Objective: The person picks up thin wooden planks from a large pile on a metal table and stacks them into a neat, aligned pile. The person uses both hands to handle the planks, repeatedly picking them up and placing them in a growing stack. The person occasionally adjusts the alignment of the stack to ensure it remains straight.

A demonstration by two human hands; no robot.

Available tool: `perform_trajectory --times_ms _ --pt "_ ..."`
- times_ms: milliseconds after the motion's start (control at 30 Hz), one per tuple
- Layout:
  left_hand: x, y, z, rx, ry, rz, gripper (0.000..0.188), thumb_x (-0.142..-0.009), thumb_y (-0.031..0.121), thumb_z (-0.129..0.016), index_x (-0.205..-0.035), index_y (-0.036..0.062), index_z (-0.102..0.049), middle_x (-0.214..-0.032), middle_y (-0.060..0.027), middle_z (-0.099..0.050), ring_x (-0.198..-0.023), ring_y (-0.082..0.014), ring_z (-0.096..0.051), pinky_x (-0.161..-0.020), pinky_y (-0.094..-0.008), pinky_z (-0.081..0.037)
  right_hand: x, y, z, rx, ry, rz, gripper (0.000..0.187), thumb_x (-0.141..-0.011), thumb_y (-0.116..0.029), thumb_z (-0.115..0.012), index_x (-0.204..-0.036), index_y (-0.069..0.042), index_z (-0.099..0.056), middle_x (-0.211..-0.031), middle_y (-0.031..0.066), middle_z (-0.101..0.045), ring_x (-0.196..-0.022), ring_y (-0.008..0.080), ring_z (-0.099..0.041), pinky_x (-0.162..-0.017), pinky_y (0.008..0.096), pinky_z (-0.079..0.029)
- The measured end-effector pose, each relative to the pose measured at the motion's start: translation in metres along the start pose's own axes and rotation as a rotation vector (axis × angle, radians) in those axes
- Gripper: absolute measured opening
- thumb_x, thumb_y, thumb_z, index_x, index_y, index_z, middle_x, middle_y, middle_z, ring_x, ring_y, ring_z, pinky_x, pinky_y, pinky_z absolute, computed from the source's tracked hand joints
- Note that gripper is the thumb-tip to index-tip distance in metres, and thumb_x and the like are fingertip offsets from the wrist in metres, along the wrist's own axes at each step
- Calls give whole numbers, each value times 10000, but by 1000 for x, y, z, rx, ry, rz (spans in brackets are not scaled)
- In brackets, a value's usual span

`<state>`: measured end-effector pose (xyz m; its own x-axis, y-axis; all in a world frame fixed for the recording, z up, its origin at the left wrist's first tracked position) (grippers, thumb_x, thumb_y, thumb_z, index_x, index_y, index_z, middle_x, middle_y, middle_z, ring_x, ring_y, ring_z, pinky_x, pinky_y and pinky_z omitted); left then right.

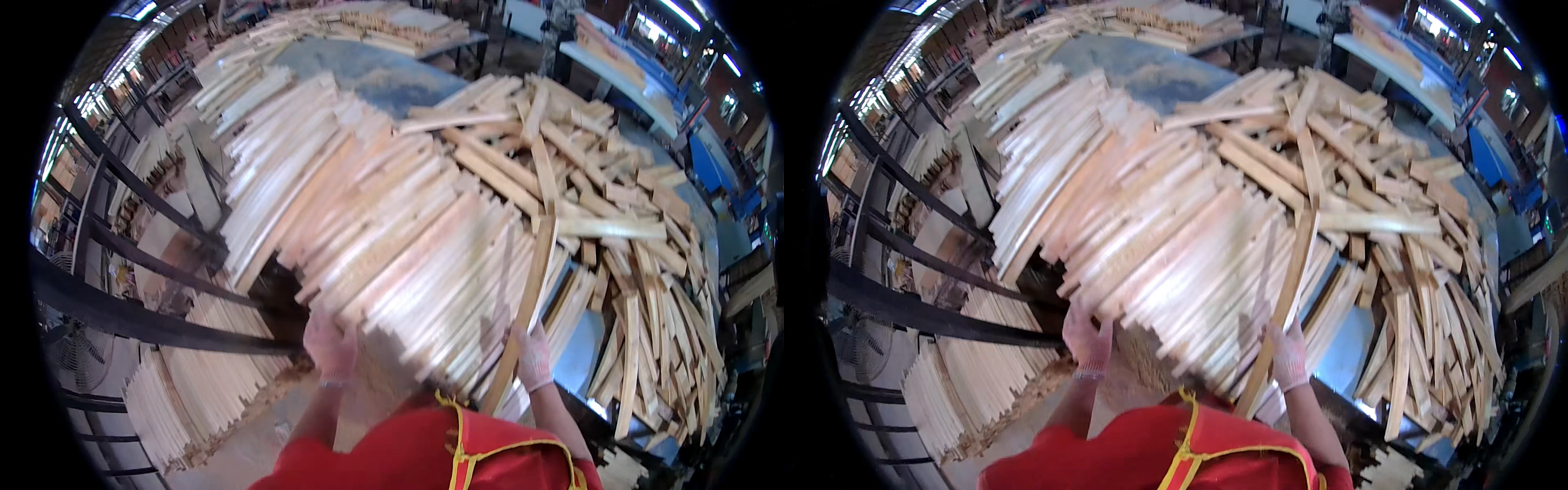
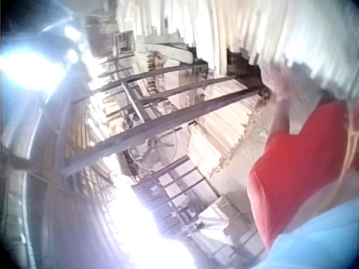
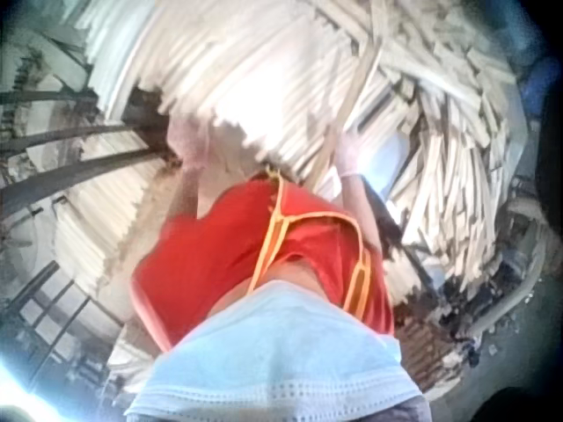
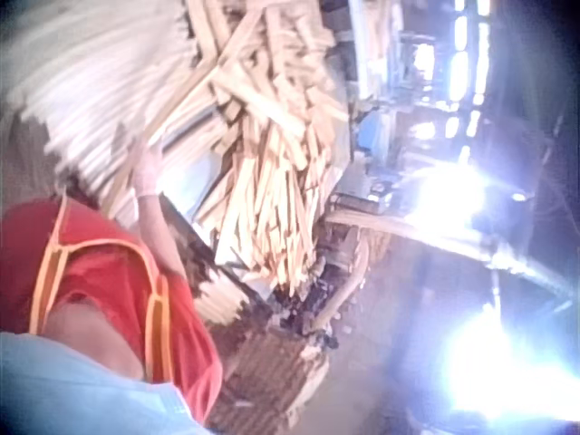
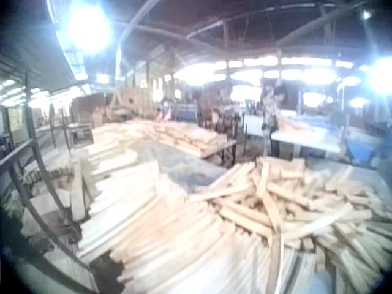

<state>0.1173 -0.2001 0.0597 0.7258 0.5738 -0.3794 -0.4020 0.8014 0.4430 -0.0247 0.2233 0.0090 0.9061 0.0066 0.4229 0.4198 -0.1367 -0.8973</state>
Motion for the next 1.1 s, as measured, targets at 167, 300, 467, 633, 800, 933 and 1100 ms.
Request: perform_trajectory --times_ms 167,300,467,633,800,933,1100 --pt "24 -51 6 104 79 434 940 -749 281 -882 -1535 -30 -471 -1438 -309 -583 -1288 -474 -570 -1115 -496 -453 -23 -6 -42 -47 -31 -22 575 -967 -66 -682 -1486 -30 -438 -958 76 -643 -773 188 -649 -690 341 -588" --pt "40 -57 22 146 -132 461 674 -824 350 -828 -1403 54 -652 -1364 -245 -659 -1245 -431 -619 -1087 -469 -484 -47 -7 -87 -110 -106 -27 468 -928 -43 -704 -1354 -37 -510 -949 107 -669 -781 243 -677 -681 391 -588" --pt "81 -64 -26 502 -559 649 512 -924 440 -706 -1198 7 -723 -1043 -241 -757 -1018 -412 -721 -910 -466 -539 -77 1 -121 493 -339 345 146 -977 -199 -660 -943 -58 -664 -811 85 -666 -743 231 -658 -706 389 -550" --pt "80 -90 -83 917 -233 927 269 -945 311 -717 -893 49 -683 -807 -1 -617 -699 -152 -577 -632 -352 -450 -94 21 -176 67 -246 -66 241 -923 -155 -730 -1089 -27 -611 -804 91 -656 -694 229 -644 -635 396 -549" --pt "52 -70 -26 276 -86 250 318 -846 306 -778 -988 36 -688 -884 -179 -684 -832 -367 -673 -747 -471 -520 -103 24 -248 -64 -202 -122 419 -894 -142 -745 -1246 22 -586 -962 143 -682 -865 271 -669 -804 444 -581" --pt "8 -24 11 -11 -336 270 404 -828 258 -779 -1177 59 -737 -1039 -178 -712 -1030 -365 -689 -899 -485 -543 -163 39 -264 170 -171 109 400 -877 -102 -740 -1224 19 -582 -1007 155 -682 -883 265 -681 -815 424 -581" --pt "-4 10 65 37 -133 9 563 -745 237 -851 -1250 54 -681 -1208 -168 -674 -1116 -403 -645 -950 -491 -522 -136 31 -256 -25 -525 -57 456 -888 -107 -706 -1305 11 -567 -1013 163 -701 -860 285 -700 -786 416 -572"
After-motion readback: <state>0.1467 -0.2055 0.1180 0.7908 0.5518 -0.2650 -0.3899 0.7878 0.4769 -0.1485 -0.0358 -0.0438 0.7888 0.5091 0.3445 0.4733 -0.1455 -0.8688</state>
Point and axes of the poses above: each hand's wrist, its own x-axis away from the middle knuckle, its own z-axis out of the back of the hand, y = z × x, the point moved 7 cm from there along -x, towards the middle knuckle
